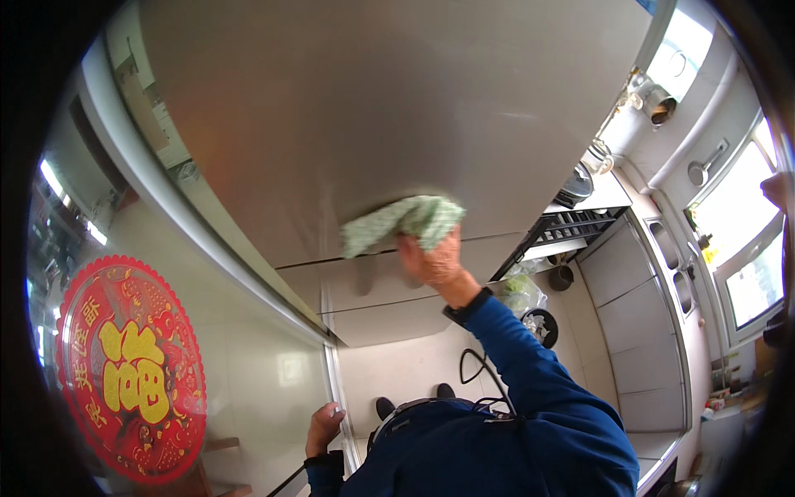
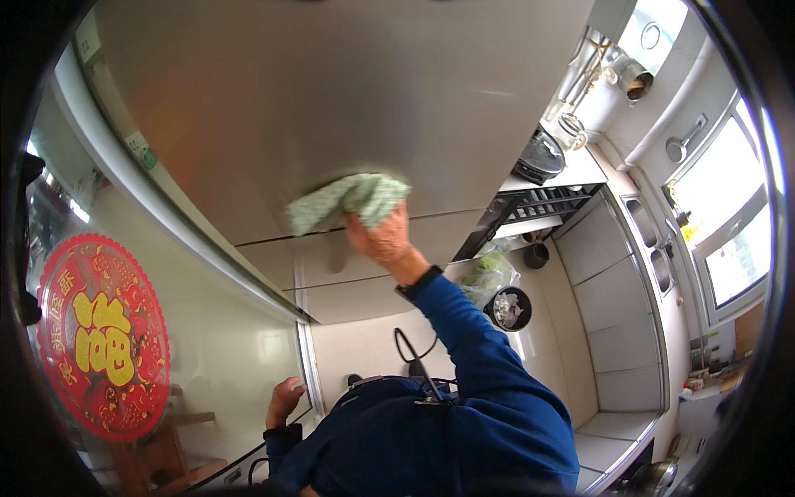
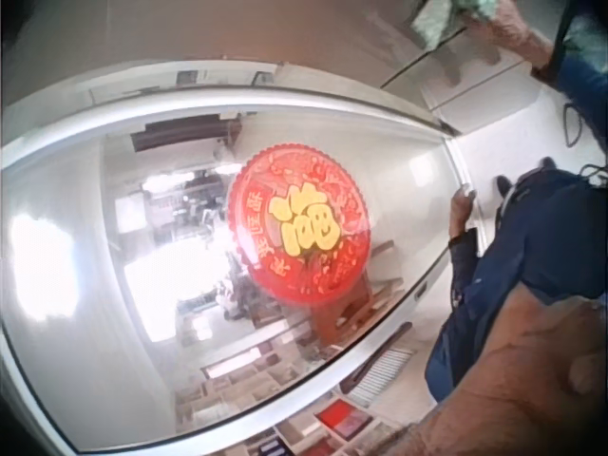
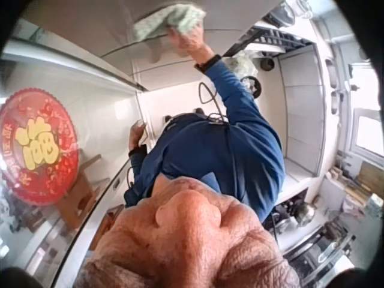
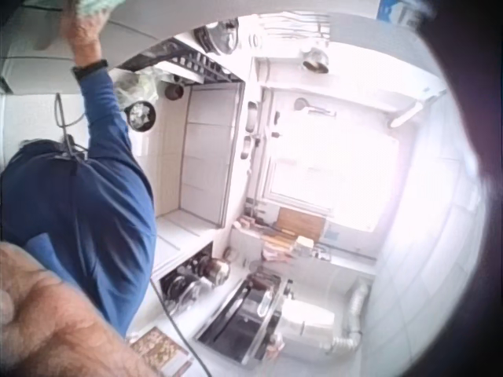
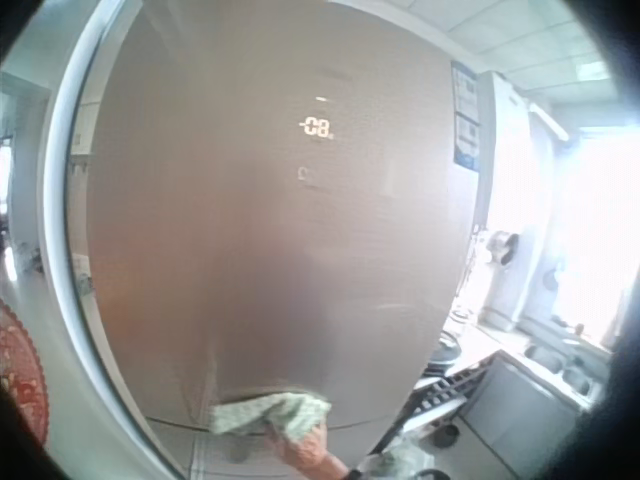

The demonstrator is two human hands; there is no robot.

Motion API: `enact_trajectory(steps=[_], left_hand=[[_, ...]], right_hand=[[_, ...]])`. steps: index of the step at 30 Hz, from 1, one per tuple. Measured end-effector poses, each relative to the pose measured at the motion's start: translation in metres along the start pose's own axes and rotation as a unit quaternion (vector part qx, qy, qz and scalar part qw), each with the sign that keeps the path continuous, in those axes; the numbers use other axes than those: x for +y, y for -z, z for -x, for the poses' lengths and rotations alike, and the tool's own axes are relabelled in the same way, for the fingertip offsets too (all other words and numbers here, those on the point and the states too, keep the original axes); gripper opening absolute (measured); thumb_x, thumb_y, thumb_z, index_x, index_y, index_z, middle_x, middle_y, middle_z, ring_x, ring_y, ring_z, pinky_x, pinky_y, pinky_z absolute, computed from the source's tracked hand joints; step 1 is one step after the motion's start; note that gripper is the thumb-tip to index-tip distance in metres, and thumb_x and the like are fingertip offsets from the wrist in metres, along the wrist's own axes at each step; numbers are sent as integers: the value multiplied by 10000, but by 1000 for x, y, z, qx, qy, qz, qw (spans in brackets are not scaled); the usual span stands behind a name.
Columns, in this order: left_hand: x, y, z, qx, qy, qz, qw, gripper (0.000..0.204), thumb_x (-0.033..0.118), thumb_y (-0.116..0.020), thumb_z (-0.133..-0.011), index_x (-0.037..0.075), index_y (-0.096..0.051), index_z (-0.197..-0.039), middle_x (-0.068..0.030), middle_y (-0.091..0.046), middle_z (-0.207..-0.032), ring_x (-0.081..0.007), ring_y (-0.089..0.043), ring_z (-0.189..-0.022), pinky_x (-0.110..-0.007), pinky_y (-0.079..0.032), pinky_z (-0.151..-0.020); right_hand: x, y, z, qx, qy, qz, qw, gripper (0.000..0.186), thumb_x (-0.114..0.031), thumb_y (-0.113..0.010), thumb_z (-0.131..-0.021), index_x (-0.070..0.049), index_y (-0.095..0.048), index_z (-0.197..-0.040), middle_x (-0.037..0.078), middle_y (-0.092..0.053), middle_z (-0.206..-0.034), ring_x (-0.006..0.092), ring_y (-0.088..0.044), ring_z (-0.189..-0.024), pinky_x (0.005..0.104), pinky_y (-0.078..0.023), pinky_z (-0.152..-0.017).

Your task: The person wipes the glass door and the front of a refrigerator with a green and white striped cloth. They clean the door frame, the glass panel, and the refrigerator's stainless steel surface, including the digital display area.

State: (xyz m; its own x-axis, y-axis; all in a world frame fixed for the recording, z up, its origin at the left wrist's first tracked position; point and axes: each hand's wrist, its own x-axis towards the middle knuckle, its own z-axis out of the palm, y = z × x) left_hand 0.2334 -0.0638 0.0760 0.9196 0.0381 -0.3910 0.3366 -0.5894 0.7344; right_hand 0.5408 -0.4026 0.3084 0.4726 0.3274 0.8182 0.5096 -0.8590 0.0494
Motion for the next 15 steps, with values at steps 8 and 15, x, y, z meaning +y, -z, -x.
enact_trajectory(steps=[8, 15], left_hand=[[63, -12, -39, -4, -47, -64, 997, 471, 265, -690, -895, -33, -646, -1256, -220, -707, -1190, -308, -685, -1105, -377, -530, -943], [149, -90, -44, -75, 1, -40, 996, 519, 327, -656, -920, -28, -617, -1297, -221, -693, -1221, -336, -663, -1132, -396, -508, -970]], right_hand=[[148, 77, 30, 108, -169, 53, 978, 711, -232, -676, -785, 32, -466, -1411, 328, -483, -1346, 541, -458, -1216, 600, -335, -1091], [219, 125, -35, 177, -129, -144, 965, 532, 9, -671, -692, 19, -570, -1214, 276, -540, -1228, 502, -514, -1112, 524, -463, -961]])
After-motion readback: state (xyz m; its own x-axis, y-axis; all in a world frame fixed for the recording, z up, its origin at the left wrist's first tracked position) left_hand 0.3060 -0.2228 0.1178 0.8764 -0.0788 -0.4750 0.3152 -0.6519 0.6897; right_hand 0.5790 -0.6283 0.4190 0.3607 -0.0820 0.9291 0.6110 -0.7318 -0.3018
